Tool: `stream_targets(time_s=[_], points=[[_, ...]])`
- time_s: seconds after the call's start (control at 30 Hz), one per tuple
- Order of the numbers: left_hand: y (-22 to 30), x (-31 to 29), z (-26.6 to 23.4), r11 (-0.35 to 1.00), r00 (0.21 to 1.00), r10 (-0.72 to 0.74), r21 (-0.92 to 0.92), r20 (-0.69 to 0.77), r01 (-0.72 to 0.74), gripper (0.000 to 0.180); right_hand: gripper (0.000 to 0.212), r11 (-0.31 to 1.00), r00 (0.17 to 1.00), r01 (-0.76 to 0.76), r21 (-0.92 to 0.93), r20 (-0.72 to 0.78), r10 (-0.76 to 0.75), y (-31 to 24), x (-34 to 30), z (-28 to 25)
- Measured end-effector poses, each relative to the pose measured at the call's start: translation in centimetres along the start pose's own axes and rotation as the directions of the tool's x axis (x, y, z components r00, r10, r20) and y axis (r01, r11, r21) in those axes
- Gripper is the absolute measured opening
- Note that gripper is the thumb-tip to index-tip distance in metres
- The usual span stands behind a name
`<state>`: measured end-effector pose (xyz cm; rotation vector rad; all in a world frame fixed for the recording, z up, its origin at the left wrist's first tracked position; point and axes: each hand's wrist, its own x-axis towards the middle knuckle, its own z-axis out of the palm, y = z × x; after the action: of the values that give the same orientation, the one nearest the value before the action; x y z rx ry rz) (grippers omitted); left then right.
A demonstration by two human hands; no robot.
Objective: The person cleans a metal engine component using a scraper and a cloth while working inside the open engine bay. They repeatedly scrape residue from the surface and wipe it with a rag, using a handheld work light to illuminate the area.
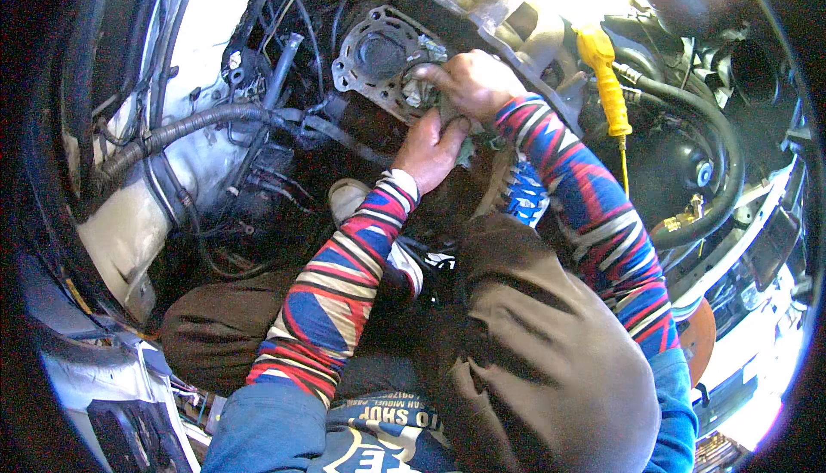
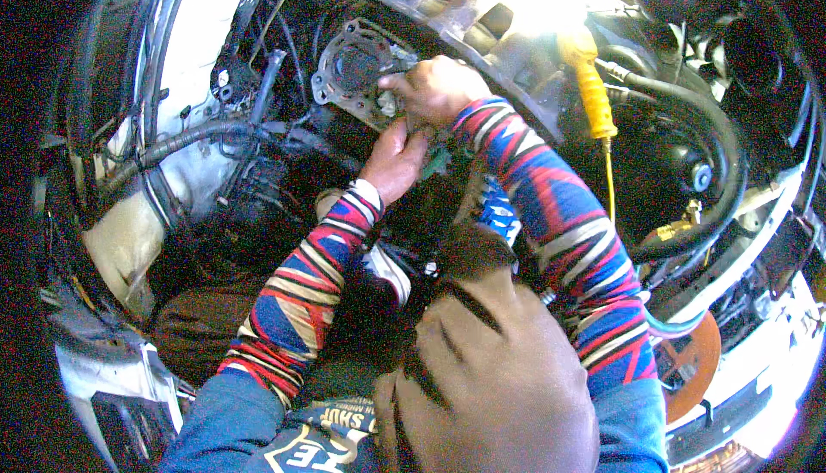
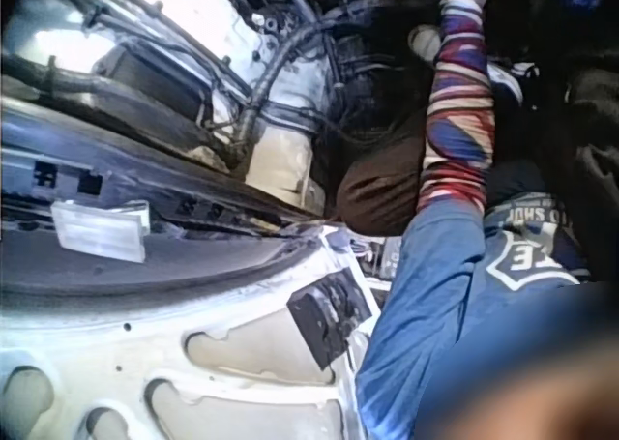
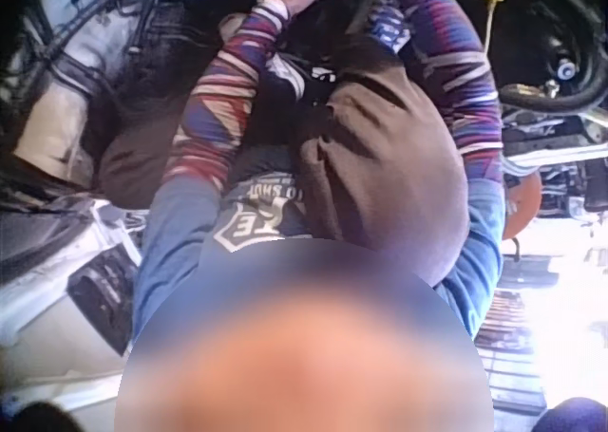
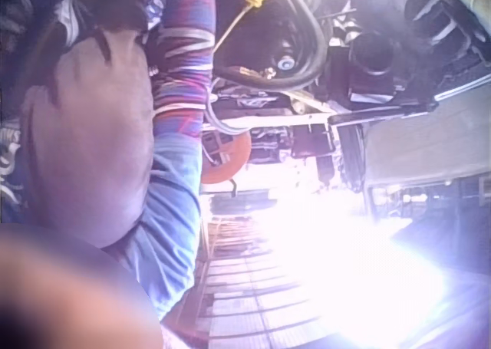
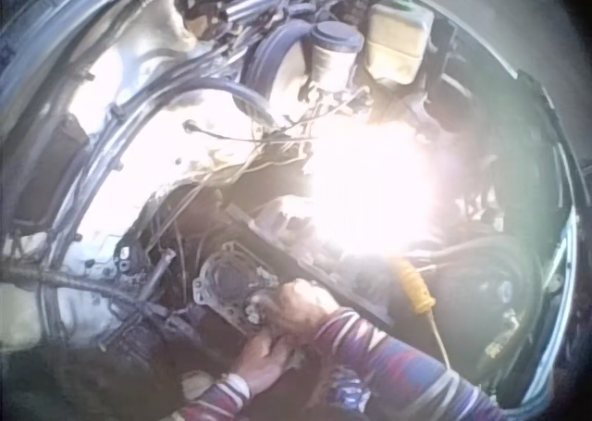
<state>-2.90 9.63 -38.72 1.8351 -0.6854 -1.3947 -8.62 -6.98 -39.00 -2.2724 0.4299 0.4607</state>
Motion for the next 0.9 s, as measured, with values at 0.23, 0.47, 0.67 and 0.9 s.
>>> stream_targets(time_s=[0.23,0.47,0.67,0.9], points=[[-0.6,0.9,-1.2,0.996,0.997,0.006,0.093,0.075,-0.013,0.043,0.034,0.995,0.968,-0.043,-0.093,-0.249,0.019,1.4,0.1,3.3],[-0.2,1.8,-2.7,0.989,0.979,0.04,0.132,0.199,-0.067,0.039,0.035,0.982,0.936,-0.184,-0.045,-0.312,0.161,0.4,0.3,3.4],[1.0,3.1,-4.8,0.95,0.948,-0.056,0.309,0.312,-0.045,0.041,0.039,0.877,0.839,-0.392,0.279,-0.283,0.465,-0.4,0.3,2.9],[3.4,4.9,-6.9,0.86,0.881,-0.052,0.469,0.471,-0.2,0.036,0.057,0.849,0.775,-0.401,0.345,-0.367,0.515,-1.0,0.3,3.1]])
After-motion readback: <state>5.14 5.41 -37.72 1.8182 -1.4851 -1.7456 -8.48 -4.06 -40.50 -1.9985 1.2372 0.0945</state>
